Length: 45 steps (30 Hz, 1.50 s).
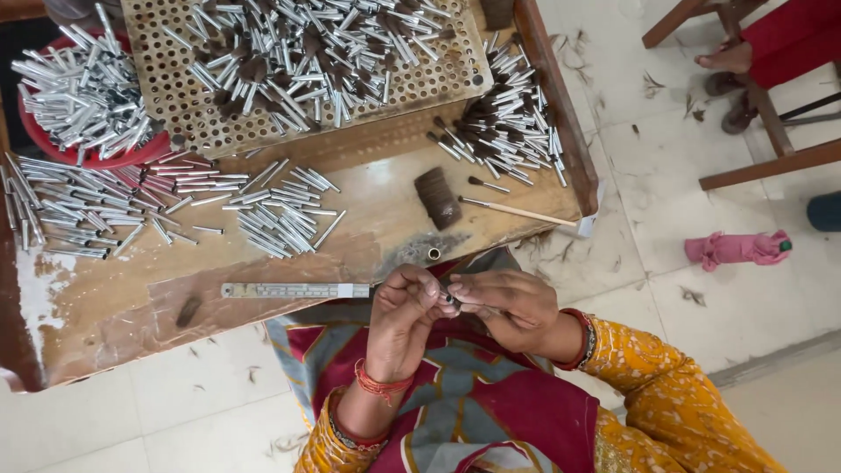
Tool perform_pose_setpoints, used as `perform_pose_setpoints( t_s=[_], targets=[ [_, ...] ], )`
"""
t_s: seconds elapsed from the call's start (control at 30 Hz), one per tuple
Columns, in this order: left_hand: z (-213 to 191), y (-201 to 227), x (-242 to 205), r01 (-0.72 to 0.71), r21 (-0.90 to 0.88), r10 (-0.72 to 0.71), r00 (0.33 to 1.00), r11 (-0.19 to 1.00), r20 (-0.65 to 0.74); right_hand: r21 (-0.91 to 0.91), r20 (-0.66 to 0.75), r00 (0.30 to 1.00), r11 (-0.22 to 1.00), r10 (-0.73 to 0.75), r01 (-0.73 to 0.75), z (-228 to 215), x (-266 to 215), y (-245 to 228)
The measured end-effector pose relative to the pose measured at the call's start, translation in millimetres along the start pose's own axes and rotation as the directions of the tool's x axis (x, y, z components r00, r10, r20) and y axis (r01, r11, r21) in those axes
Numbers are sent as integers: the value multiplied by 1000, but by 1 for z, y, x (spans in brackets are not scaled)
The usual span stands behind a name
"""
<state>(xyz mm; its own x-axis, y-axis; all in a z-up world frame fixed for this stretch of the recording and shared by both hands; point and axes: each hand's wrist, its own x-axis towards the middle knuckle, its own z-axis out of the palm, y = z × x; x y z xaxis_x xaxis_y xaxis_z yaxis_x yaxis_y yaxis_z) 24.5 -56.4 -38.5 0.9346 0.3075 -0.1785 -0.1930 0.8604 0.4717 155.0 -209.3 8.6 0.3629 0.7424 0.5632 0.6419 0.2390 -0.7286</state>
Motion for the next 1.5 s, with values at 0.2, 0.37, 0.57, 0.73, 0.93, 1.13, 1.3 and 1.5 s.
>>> perform_pose_setpoints(
  t_s=[0.2,0.37,0.57,0.73,0.93,1.13,1.3,1.5],
  targets=[
    [1,-7,-3,43,-34,-43,999,999,-15,-30,-26,997,997,-66,65,5,-4,7],
    [0,-7,-4,42,-19,-42,999,999,-25,-28,-44,997,997,-70,68,7,-5,7],
    [1,0,-2,64,-33,-66,996,997,-59,-85,-51,994,992,-96,91,8,8,4],
    [1,7,0,-45,204,86,977,978,-196,-167,69,998,986,6,5,2,21,-7],
    [-1,5,-1,-132,303,194,963,944,-186,-147,93,972,969,215,-200,-1,21,-8],
    [-1,4,-2,-129,294,190,964,947,-188,-153,106,979,976,175,-158,-1,23,-10],
    [-4,2,-3,-128,291,187,964,948,-186,-160,116,971,969,209,-189,-2,22,-14],
    [-5,4,-4,-156,285,207,966,946,-158,-169,160,957,962,241,-214,-10,44,-31]
  ],
)
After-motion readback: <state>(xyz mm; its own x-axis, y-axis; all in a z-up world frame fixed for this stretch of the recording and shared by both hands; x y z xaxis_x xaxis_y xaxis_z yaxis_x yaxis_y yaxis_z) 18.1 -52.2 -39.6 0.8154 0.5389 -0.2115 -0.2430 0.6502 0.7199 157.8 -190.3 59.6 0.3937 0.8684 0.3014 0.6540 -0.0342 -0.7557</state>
